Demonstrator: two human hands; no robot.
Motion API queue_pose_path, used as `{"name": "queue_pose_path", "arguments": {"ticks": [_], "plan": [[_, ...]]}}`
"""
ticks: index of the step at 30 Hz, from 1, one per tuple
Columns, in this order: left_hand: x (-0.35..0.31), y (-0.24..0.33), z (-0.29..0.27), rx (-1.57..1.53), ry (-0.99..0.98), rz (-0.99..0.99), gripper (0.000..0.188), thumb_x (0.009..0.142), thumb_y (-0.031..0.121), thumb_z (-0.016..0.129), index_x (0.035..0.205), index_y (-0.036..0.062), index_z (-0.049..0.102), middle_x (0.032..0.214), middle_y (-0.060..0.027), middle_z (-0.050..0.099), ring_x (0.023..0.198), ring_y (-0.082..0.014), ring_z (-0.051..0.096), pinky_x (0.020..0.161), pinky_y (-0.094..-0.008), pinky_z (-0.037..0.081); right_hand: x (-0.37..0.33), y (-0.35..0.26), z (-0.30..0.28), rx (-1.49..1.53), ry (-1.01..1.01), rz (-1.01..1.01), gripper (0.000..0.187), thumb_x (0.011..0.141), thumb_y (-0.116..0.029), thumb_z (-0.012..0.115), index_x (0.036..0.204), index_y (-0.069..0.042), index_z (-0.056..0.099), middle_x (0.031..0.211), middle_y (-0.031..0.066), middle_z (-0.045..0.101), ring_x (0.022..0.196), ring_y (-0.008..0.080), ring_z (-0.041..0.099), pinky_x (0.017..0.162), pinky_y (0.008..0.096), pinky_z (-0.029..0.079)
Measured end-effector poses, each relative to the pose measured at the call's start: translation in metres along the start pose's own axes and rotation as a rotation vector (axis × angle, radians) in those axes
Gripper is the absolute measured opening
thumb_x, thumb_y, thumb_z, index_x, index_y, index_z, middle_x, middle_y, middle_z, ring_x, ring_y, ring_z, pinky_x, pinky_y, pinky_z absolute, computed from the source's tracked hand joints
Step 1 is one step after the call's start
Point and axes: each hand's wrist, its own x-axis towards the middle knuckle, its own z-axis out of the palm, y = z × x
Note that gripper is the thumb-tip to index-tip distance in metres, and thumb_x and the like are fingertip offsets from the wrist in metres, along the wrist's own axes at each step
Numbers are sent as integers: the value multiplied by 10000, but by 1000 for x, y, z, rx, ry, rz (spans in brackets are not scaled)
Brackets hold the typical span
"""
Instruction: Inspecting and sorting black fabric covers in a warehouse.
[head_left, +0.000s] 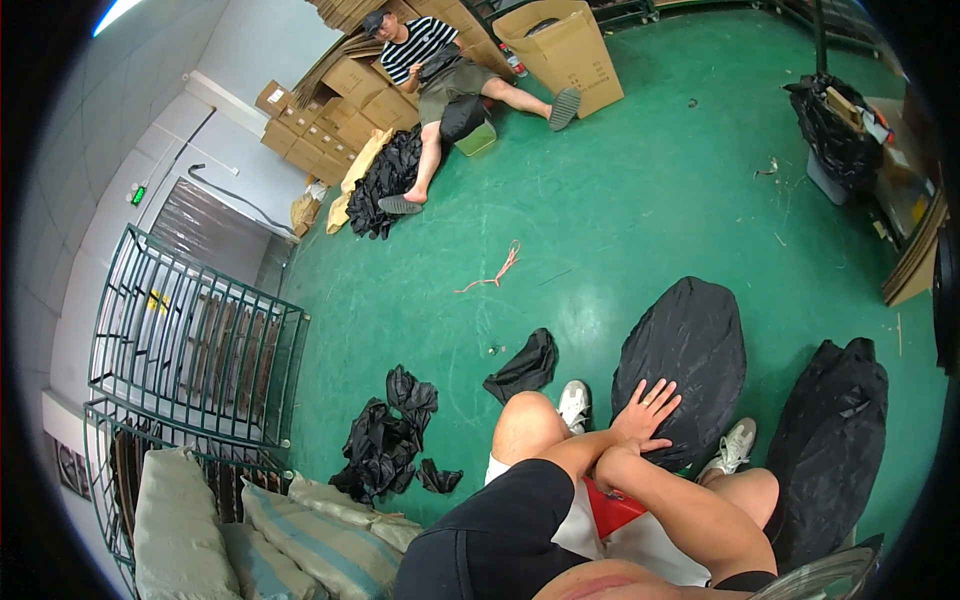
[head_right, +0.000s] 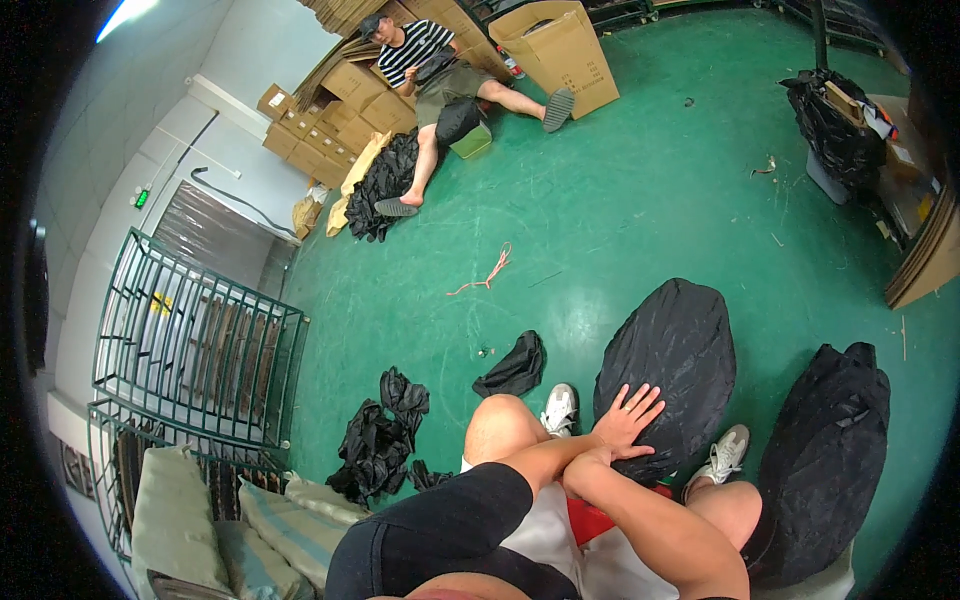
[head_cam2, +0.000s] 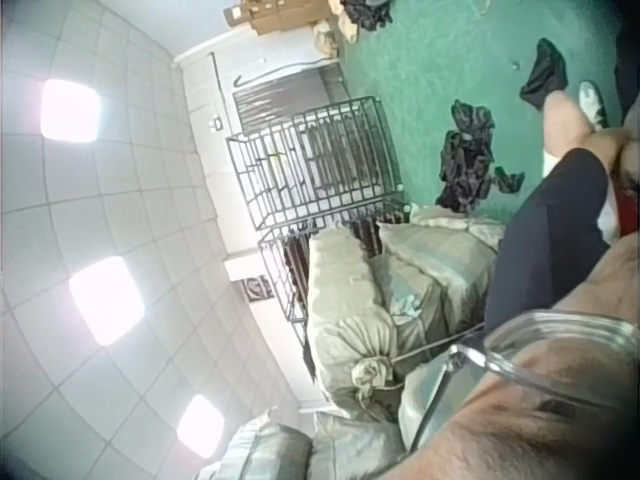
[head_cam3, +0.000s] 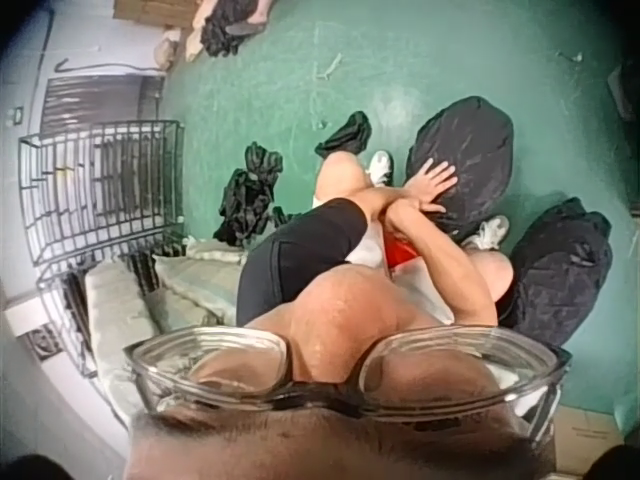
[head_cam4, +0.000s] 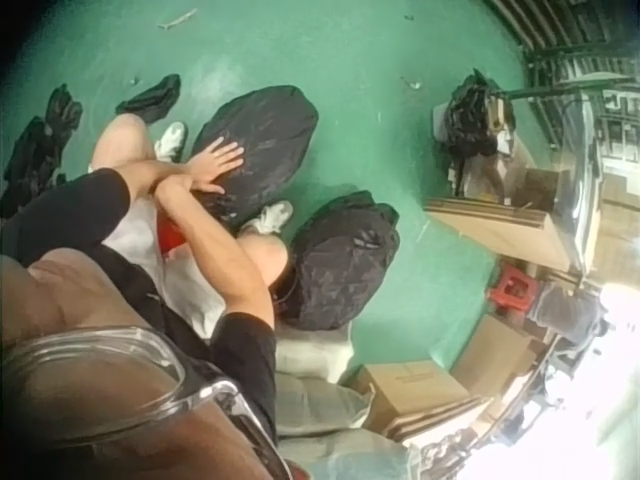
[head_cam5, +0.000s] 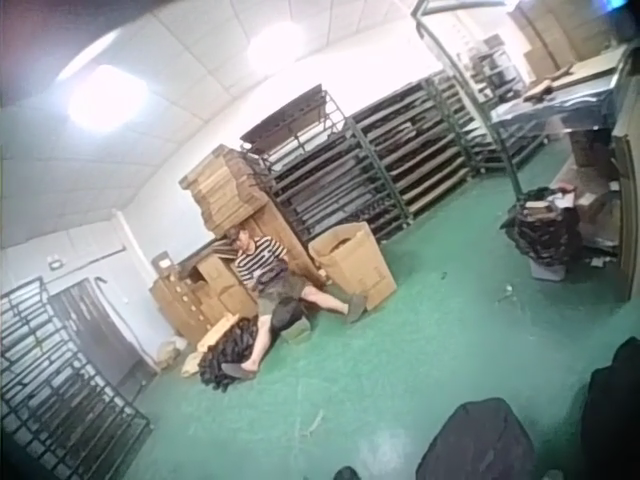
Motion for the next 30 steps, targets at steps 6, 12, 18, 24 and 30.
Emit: {"name": "queue_pose_path", "arguments": {"ticks": [6, 12, 18, 24, 30], "plan": [[-2, -2, 7, -39, 22, 5, 946, 841, 610, 585, 1542, 78, 239, 1620, -175, 145, 1501, -346, 118, 1188, -571, 70, -20, -12, -7, -24, 130, 78, 442, 838, -293, 682, 1276, -235, 667, 1327, 23, 632, 1252, 240, 571, 944, 448, 456], [-6, -7, 9, -62, 60, 23, 923, 857, 596, 575, 1546, 84, 235, 1624, -168, 140, 1504, -334, 121, 1188, -564, 67, -52, -8, -17, 198, 362, -279, 347, 821, -385, 709, 1053, -133, 762, 1094, 68, 731, 1033, 262, 691, 895, 442, 517], [-3, -7, 13, -78, 86, 39, 910, 856, 590, 577, 1538, 80, 255, 1618, -173, 158, 1499, -337, 138, 1186, -567, 73, -91, 1, -42, 268, 645, -464, 451, 752, -469, 754, 895, -41, 754, 943, 167, 728, 909, 314, 707, 817, 424, 553], [-6, -8, 11, -81, 118, 41, 884, 856, 574, 585, 1526, 80, 288, 1612, -169, 184, 1491, -341, 166, 1183, -572, 94, -80, 5, -35, 208, 714, -476, 473, 745, -492, 748, 824, -26, 738, 873, 179, 725, 826, 333, 714, 737, 430, 568], [-4, -5, 10, -89, 124, 44, 864, 859, 561, 584, 1520, 82, 302, 1607, -167, 201, 1487, -341, 178, 1183, -571, 104, -75, 7, -28, 168, 787, -504, 464, 752, -484, 733, 808, -23, 734, 815, 177, 716, 786, 344, 709, 711, 437, 564]]}}
